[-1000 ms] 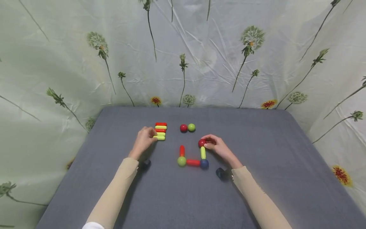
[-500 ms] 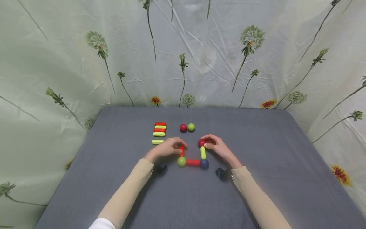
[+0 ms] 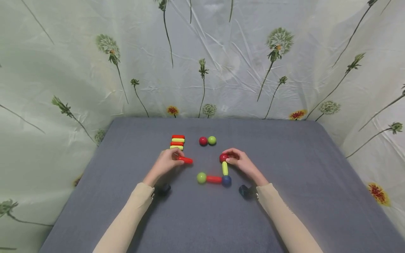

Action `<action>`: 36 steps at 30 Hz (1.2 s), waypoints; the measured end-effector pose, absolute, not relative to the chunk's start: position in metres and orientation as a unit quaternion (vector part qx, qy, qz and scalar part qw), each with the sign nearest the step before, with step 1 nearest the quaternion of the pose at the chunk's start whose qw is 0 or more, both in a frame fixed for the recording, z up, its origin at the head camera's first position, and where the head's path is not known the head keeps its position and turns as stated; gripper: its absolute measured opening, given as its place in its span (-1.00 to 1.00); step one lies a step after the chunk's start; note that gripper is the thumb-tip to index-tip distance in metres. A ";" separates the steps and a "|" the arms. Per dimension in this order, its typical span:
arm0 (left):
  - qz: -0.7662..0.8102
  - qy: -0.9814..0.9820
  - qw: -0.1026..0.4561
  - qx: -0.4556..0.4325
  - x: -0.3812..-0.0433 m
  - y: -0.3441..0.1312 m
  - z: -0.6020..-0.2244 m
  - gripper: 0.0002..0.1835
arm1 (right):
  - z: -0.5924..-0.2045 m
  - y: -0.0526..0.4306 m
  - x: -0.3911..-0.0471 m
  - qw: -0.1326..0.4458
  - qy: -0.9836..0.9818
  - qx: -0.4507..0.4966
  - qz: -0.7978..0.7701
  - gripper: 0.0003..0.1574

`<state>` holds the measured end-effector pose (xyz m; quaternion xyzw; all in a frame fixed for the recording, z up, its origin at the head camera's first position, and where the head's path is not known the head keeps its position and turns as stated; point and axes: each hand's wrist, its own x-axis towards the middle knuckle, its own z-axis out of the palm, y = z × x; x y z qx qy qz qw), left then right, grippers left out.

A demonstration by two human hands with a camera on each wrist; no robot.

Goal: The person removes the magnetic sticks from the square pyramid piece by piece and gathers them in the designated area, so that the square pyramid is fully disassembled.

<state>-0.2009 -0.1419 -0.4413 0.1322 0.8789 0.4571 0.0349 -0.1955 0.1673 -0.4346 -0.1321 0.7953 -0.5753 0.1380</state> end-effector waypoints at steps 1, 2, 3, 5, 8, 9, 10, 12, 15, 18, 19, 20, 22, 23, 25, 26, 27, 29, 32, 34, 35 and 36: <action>0.446 0.887 0.027 0.113 -0.200 -0.147 -0.442 -0.83 | -0.434 0.167 -0.195 0.138 0.795 -0.132 -0.575 -0.62; 0.435 0.895 0.019 0.100 -0.200 -0.152 -0.442 -0.83 | -0.434 0.167 -0.195 0.137 0.796 -0.132 -0.575 -0.62; 0.424 0.901 0.014 0.089 -0.200 -0.156 -0.443 -0.83 | -0.434 0.167 -0.195 0.137 0.796 -0.131 -0.575 -0.63; 0.407 0.910 0.001 0.081 -0.202 -0.162 -0.445 -0.83 | -0.434 0.167 -0.195 0.135 0.796 -0.132 -0.575 -0.63; 0.386 0.919 -0.019 0.075 -0.207 -0.167 -0.448 -0.82 | -0.435 0.166 -0.196 0.135 0.795 -0.134 -0.576 -0.63; 0.379 0.922 -0.023 0.072 -0.209 -0.168 -0.450 -0.82 | -0.436 0.166 -0.196 0.135 0.795 -0.135 -0.576 -0.63; 0.372 0.925 -0.026 0.070 -0.210 -0.168 -0.450 -0.81 | -0.436 0.166 -0.197 0.134 0.796 -0.137 -0.574 -0.63; 0.358 0.931 -0.030 0.064 -0.212 -0.169 -0.450 -0.79 | -0.443 0.167 -0.200 0.134 0.795 -0.136 -0.576 -0.63; 0.350 0.933 -0.028 0.084 -0.211 -0.165 -0.449 -0.75 | -0.455 0.169 -0.205 0.132 0.796 -0.133 -0.576 -0.62; 0.384 0.906 0.016 0.175 -0.206 -0.154 -0.444 -0.73 | -0.464 0.172 -0.210 0.130 0.797 -0.127 -0.576 -0.62; 0.397 0.891 0.048 0.216 -0.204 -0.149 -0.442 -0.71 | -0.465 0.172 -0.210 0.129 0.797 -0.127 -0.576 -0.62; 0.408 0.871 0.084 0.260 -0.201 -0.144 -0.441 -0.69 | -0.465 0.172 -0.210 0.128 0.797 -0.127 -0.577 -0.62; 0.408 0.836 0.166 0.328 -0.196 -0.131 -0.439 -0.64 | -0.466 0.172 -0.210 0.126 0.795 -0.128 -0.580 -0.63; 0.393 0.827 0.197 0.352 -0.193 -0.124 -0.439 -0.62 | -0.466 0.172 -0.210 0.125 0.794 -0.130 -0.581 -0.63; 0.345 0.827 0.217 0.387 -0.190 -0.112 -0.441 -0.62 | -0.465 0.172 -0.209 0.123 0.791 -0.133 -0.585 -0.63; 0.324 0.831 0.213 0.399 -0.188 -0.107 -0.442 -0.63 | -0.465 0.172 -0.209 0.122 0.790 -0.134 -0.586 -0.64; 0.307 0.836 0.209 0.403 -0.188 -0.103 -0.444 -0.64 | -0.465 0.172 -0.209 0.121 0.789 -0.135 -0.587 -0.64; 0.287 0.847 0.189 0.406 -0.187 -0.097 -0.445 -0.65 | -0.465 0.172 -0.209 0.120 0.788 -0.137 -0.588 -0.64; 0.292 0.850 0.174 0.402 -0.188 -0.095 -0.446 -0.68 | -0.466 0.172 -0.209 0.120 0.789 -0.138 -0.587 -0.63; 0.307 0.850 0.166 0.394 -0.189 -0.095 -0.446 -0.70 | -0.466 0.172 -0.209 0.120 0.791 -0.134 -0.584 -0.63; 0.320 0.850 0.157 0.388 -0.191 -0.096 -0.446 -0.72 | -0.466 0.172 -0.209 0.121 0.793 -0.132 -0.583 -0.62; 0.338 0.851 0.148 0.374 -0.193 -0.097 -0.447 -0.73 | -0.466 0.172 -0.209 0.122 0.794 -0.129 -0.582 -0.62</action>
